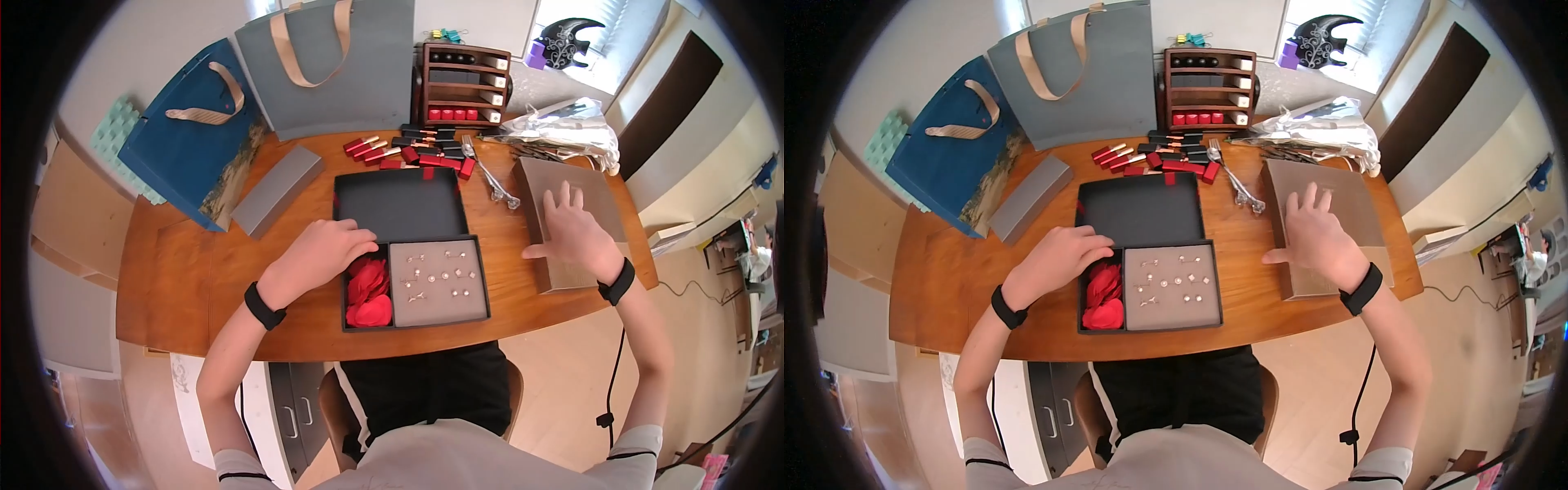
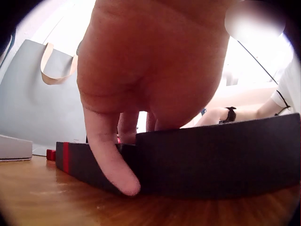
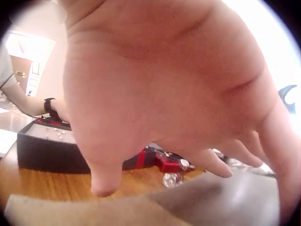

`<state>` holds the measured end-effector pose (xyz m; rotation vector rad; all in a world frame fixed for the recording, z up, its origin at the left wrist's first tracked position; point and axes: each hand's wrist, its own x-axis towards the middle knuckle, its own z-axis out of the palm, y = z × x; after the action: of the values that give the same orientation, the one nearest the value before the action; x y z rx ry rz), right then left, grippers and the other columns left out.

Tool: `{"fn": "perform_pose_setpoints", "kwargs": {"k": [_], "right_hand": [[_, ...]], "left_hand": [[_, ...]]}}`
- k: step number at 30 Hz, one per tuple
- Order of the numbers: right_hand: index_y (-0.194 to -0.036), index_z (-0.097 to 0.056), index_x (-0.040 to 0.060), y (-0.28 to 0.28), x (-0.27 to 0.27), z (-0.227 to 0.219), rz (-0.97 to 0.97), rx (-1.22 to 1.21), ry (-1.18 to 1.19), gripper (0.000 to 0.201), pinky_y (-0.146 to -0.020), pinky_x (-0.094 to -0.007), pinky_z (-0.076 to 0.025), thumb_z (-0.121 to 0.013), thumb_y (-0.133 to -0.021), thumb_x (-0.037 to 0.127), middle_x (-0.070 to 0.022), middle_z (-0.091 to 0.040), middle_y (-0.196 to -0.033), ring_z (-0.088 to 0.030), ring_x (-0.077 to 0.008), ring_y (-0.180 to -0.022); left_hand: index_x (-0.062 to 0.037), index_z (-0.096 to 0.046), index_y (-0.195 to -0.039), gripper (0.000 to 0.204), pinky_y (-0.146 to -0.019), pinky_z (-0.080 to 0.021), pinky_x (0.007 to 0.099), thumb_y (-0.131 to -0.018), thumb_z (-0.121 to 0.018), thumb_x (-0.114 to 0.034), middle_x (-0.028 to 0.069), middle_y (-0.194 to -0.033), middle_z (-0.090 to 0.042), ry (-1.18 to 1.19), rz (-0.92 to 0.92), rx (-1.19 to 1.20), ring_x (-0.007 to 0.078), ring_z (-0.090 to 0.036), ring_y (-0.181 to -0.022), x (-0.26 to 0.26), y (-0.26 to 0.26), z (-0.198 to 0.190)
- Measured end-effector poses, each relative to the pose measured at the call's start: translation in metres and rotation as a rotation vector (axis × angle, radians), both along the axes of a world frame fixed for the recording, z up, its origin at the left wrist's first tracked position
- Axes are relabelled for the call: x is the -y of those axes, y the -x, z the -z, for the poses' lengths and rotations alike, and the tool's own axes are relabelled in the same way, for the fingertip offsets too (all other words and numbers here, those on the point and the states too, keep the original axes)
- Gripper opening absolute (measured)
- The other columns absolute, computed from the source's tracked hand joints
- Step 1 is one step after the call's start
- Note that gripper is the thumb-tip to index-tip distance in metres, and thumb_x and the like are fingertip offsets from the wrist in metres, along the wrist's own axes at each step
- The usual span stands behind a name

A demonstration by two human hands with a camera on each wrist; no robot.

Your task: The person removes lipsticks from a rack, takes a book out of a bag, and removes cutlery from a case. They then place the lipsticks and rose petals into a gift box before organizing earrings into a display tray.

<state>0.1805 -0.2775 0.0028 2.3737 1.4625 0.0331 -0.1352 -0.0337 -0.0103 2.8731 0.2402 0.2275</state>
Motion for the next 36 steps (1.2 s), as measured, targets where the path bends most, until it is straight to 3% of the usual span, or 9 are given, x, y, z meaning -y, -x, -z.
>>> {"fn": "perform_pose_setpoints", "kwargs": {"k": [3, 4, 13, 17, 20, 23, 26, 29, 36], "right_hand": [[-0.157, -0.021, -0.0104, -0.01, 0.005, 0.015, 0.238, -0.098, 0.076, 0.118, -0.089, -0.0435, -0.058, -0.066, -0.085, 0.07, -0.0479, -0.038, -0.145, -0.062, -0.0551, -0.117], [-0.161, -0.014, -0.0076, -0.014, 0.007, 0.022, 0.183, -0.027, 0.05, 0.116, -0.088, -0.0432, -0.058, -0.057, -0.088, 0.071, -0.0479, -0.038, -0.145, -0.068, -0.0555, -0.101], [-0.165, -0.013, 0.0032, -0.047, 0.022, 0.033, 0.202, -0.058, 0.017, 0.11, -0.094, -0.0463, -0.056, -0.061, -0.088, 0.065, -0.0431, -0.036, -0.153, -0.063, -0.0594, -0.109], [-0.165, -0.014, 0.0021, -0.05, 0.021, 0.029, 0.24, -0.074, 0.048, 0.115, -0.091, -0.0443, -0.057, -0.066, -0.084, 0.066, -0.0393, -0.044, -0.148, -0.064, -0.0522, -0.115], [-0.156, -0.039, -0.0003, -0.046, 0.014, 0.041, 0.189, 0.069, -0.015, 0.089, -0.085, -0.0418, -0.059, -0.065, -0.089, 0.053, -0.0358, -0.051, -0.144, -0.067, -0.046, -0.113], [-0.133, -0.06, 0.0011, -0.04, -0.022, 0.051, 0.139, 0.143, -0.076, 0.062, -0.085, -0.0483, -0.057, -0.064, -0.092, 0.047, -0.027, -0.067, -0.12, -0.07, -0.0453, -0.096], [-0.094, -0.076, 0.0018, -0.007, -0.067, 0.009, 0.011, -0.221, -0.386, 0.028, -0.078, -0.0438, -0.061, -0.059, -0.093, 0.023, -0.0245, -0.075, -0.098, -0.076, -0.0374, -0.088], [-0.089, -0.076, 0.0023, -0.014, -0.113, 0.027, 0.022, -0.158, -0.436, 0.026, -0.079, -0.0465, -0.06, -0.06, -0.091, 0.024, -0.0211, -0.075, -0.085, -0.076, -0.0377, -0.083], [-0.09, -0.074, -0.0004, -0.031, -0.136, 0.036, 0.106, -0.268, -0.362, 0.025, -0.085, -0.0485, -0.058, -0.066, -0.086, 0.023, -0.0248, -0.073, -0.099, -0.072, -0.0396, -0.097]], "left_hand": [[-0.0055, -0.074, -0.106, 0.026, -0.072, -0.053, 0.0446, -0.1, -0.064, -0.028, 0.0152, -0.086, -0.066, 0.01, 0.023, 0.032, 0.0368, -0.065, -0.081, -0.004, -0.002, 0.008], [-0.0051, -0.074, -0.105, 0.026, -0.073, -0.053, 0.0447, -0.1, -0.063, -0.028, 0.0153, -0.085, -0.066, 0.022, 0.03, 0.027, 0.0368, -0.065, -0.081, -0.005, -0.003, 0.009], [-0.0049, -0.073, -0.091, 0.036, -0.07, -0.053, 0.0457, -0.101, -0.061, -0.037, 0.016, -0.078, -0.066, 0.012, 0.01, 0.011, 0.0367, -0.066, -0.077, -0.001, -0.01, 0.003], [-0.0049, -0.076, -0.088, 0.04, -0.067, -0.054, 0.0444, -0.097, -0.066, -0.043, 0.0175, -0.072, -0.068, -0.005, -0.042, -0.105, 0.0367, -0.068, -0.073, 0.0, -0.018, -0.017], [-0.0044, -0.077, -0.086, 0.044, -0.066, -0.054, 0.0432, -0.093, -0.069, -0.047, 0.0185, -0.069, -0.068, 0.042, -0.089, -0.174, 0.0371, -0.068, -0.072, -0.006, -0.024, -0.023], [-0.0036, -0.077, -0.084, 0.05, -0.066, -0.055, 0.0428, -0.086, -0.073, -0.053, 0.0189, -0.07, -0.069, 0.048, -0.097, -0.246, 0.0371, -0.069, -0.072, -0.015, -0.037, -0.023], [-0.0022, -0.076, -0.084, 0.057, -0.068, -0.055, 0.0431, -0.078, -0.078, -0.059, 0.019, -0.074, -0.07, 0.088, -0.115, -0.313, 0.0369, -0.07, -0.074, -0.023, -0.047, -0.027], [0.0005, -0.074, -0.085, 0.066, -0.064, -0.054, 0.041, -0.074, -0.079, -0.065, 0.0175, -0.071, -0.069, 0.11, -0.103, -0.342, 0.0335, -0.07, -0.069, -0.029, -0.053, -0.035], [0.0016, -0.072, -0.09, 0.073, -0.067, -0.053, 0.0418, -0.069, -0.082, -0.067, 0.0181, -0.077, -0.07, 0.121, -0.064, -0.3, 0.0339, -0.07, -0.075, -0.047, -0.055, -0.011]]}}
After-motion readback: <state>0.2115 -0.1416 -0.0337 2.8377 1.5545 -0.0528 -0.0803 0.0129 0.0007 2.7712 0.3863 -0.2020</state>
